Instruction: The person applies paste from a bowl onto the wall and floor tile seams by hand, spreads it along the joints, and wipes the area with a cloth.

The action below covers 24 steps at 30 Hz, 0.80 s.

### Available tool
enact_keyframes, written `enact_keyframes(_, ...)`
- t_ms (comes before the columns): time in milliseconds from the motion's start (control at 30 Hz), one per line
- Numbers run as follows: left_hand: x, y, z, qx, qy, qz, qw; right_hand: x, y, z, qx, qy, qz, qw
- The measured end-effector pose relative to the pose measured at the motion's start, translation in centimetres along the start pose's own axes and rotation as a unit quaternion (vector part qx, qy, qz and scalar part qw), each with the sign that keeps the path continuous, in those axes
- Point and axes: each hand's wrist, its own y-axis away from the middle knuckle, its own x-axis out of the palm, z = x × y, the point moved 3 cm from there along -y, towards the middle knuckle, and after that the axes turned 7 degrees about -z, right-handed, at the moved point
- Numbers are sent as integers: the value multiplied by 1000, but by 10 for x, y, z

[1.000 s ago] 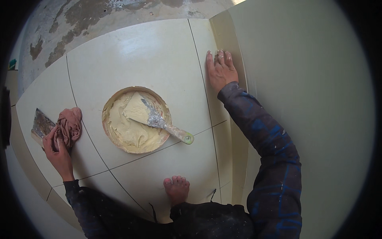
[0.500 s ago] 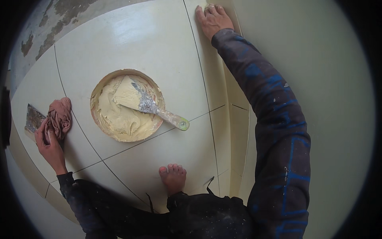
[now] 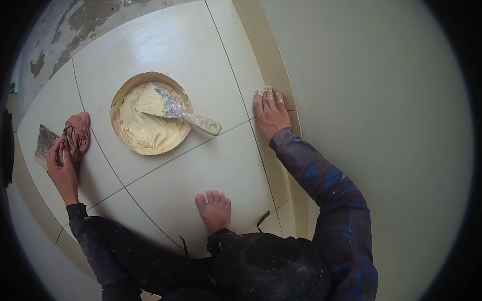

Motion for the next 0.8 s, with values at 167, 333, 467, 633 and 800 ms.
enact_keyframes(167, -12, 18, 3, 36, 18, 25, 999, -37, 94, 20, -15, -5, 156, 988)
enact_keyframes(333, -36, 12, 17, 68, -22, 37, 997, -53, 111, 25, -68, -28, 104, 992)
enact_keyframes(467, -40, 15, 20, 41, -3, 49, 998, -45, 104, 8, -93, 32, 109, 989)
enact_keyframes(633, -38, 17, 20, 65, 11, 17, 998, -34, 107, 5, -142, 218, 127, 957)
enact_keyframes(800, -27, 20, 18, 45, 41, 21, 998, -3, 142, -1, -148, 436, 112, 881)
